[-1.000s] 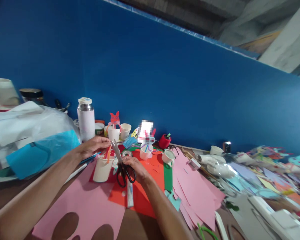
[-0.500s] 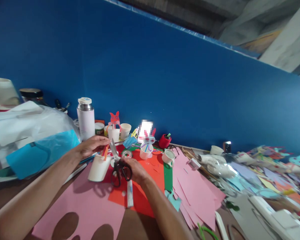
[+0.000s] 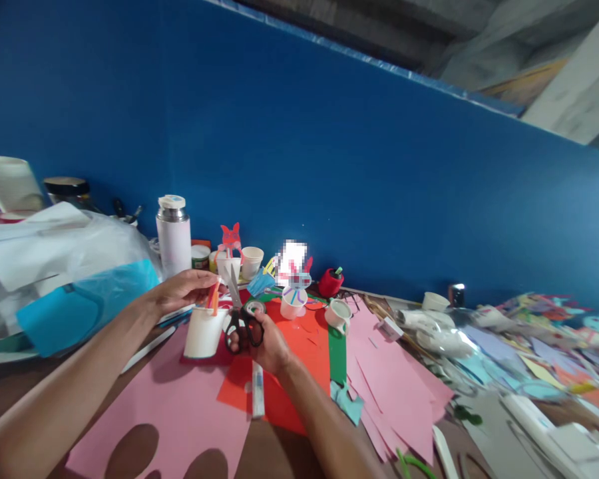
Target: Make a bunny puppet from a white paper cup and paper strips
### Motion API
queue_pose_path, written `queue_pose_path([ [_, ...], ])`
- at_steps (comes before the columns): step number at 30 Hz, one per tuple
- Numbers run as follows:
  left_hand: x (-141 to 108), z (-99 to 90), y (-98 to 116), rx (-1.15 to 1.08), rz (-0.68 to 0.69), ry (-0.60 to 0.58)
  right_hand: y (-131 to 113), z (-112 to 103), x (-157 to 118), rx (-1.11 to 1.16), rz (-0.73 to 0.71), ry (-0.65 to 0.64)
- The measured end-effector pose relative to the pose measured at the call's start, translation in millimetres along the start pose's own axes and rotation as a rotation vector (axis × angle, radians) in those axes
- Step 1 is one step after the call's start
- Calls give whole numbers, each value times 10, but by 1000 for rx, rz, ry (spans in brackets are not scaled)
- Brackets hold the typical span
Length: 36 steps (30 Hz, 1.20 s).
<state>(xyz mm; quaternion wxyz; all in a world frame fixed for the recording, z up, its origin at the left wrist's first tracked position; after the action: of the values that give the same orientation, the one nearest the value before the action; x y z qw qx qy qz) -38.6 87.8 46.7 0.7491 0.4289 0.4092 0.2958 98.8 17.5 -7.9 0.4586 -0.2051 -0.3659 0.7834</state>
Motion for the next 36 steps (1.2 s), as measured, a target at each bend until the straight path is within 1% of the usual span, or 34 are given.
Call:
queue_pose_path([
  [3,-8,-16,-3,-10,-8,-14,-68,-53,22,-46,-50,37],
  [6,3,-60,-1,-25,3,4,-97,-82,37,-77,-98,36],
  [10,19,-133,16,-69,29,72,-101,-61,36,-59,-142,74],
  [13,20,-142,39,-80,49,78,-138,-19,20,-26,-176,126],
  [16,17,-168,50,-79,53,99,-161,8,4,-43,-160,135],
  [21,20,-213,68,-59,78,119,-187,26,12,-86,-168,100],
  [24,8,-207,84,-62,90,116,-186,44,4,-57,-145,117],
  [26,-4,-185,85,-72,76,102,-180,70,-19,-29,-115,96],
  [31,-22,-185,91,-134,67,115,-191,120,-84,-57,-138,-62],
  [36,14,-190,66,-168,59,92,-201,55,-75,-146,-190,-110],
])
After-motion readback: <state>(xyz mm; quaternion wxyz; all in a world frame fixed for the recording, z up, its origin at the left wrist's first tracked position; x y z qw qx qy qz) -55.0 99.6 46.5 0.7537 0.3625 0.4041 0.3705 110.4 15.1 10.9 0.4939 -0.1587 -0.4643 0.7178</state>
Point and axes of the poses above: each hand's wrist, its own x-axis towards the middle knuckle, its own z-axis out of the palm, y = z × x, the point moved 7 cm from there along x, towards the middle knuckle, and after that the axes turned 14 degrees about -z, right-handed, at the moved point
